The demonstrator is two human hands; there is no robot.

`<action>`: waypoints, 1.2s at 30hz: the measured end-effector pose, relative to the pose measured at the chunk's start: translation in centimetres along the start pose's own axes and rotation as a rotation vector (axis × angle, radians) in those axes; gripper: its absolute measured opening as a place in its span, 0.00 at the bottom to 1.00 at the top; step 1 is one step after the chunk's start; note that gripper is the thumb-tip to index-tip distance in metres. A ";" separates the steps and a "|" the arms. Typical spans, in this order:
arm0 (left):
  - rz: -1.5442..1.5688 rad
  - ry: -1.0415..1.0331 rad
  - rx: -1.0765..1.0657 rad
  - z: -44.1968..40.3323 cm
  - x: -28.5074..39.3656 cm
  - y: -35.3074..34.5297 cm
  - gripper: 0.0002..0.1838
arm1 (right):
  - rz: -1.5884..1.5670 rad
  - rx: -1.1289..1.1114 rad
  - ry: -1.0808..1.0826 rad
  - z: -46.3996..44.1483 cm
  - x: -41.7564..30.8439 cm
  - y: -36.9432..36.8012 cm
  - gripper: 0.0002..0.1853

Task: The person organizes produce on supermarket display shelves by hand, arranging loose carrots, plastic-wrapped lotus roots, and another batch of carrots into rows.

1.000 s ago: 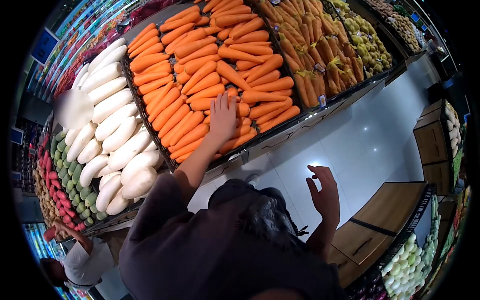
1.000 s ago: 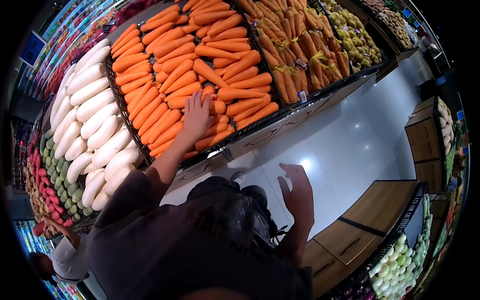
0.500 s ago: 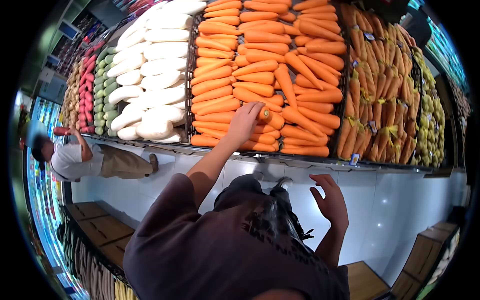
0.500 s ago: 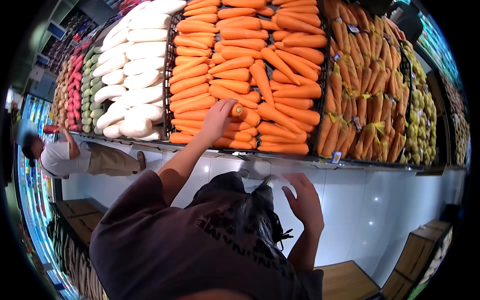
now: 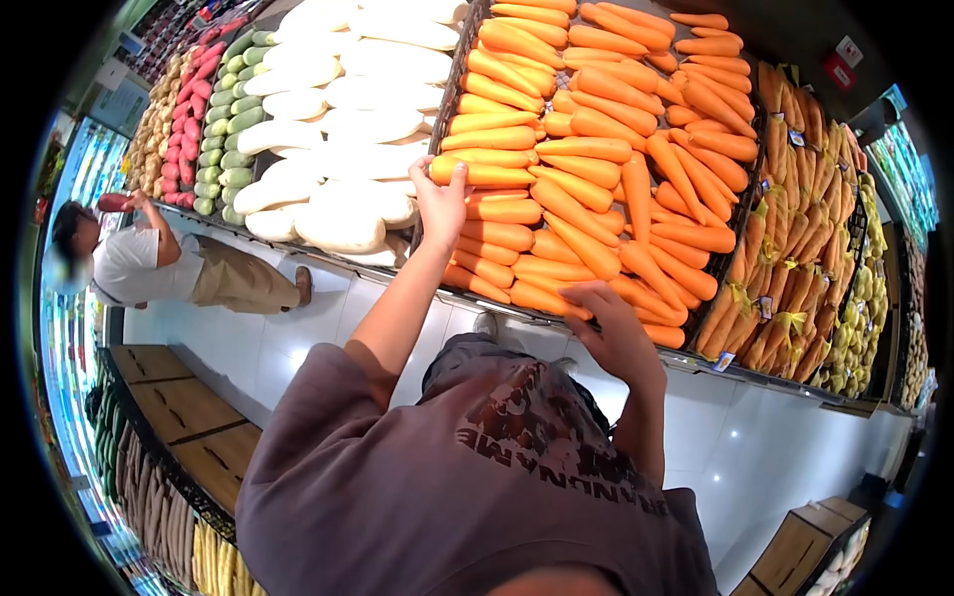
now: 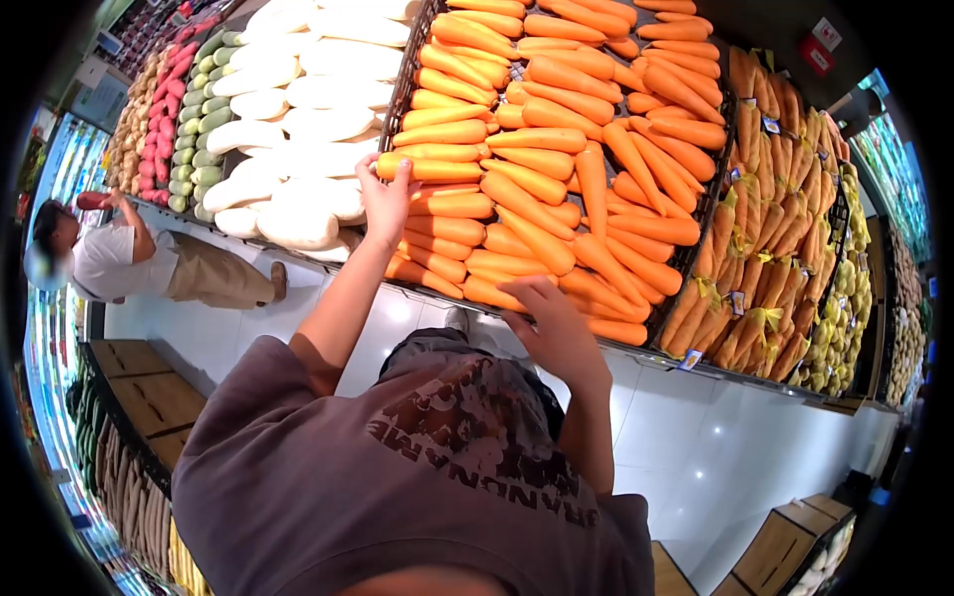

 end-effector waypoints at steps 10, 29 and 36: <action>-1.353 -0.757 -0.268 3.6 -1.1 -2.9 0.33 | 0.570 0.366 -0.225 -6.0 7.8 0.5 0.22; -1.470 -0.816 -0.325 3.9 -0.3 -4.5 0.37 | 0.841 0.228 -0.293 -3.0 12.0 1.5 0.30; -1.295 -1.028 -0.596 7.3 -1.9 -14.5 0.32 | 0.779 0.188 -0.183 -2.9 11.9 1.1 0.28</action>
Point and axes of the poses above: each hand's wrist, its own z-axis away from the middle knuckle, its own y-axis out of the back of the hand, x = y × z, the point moved 10 cm from there along -z, towards the middle knuckle, and after that the axes turned 11 degrees about y, right-handed, at the moved point
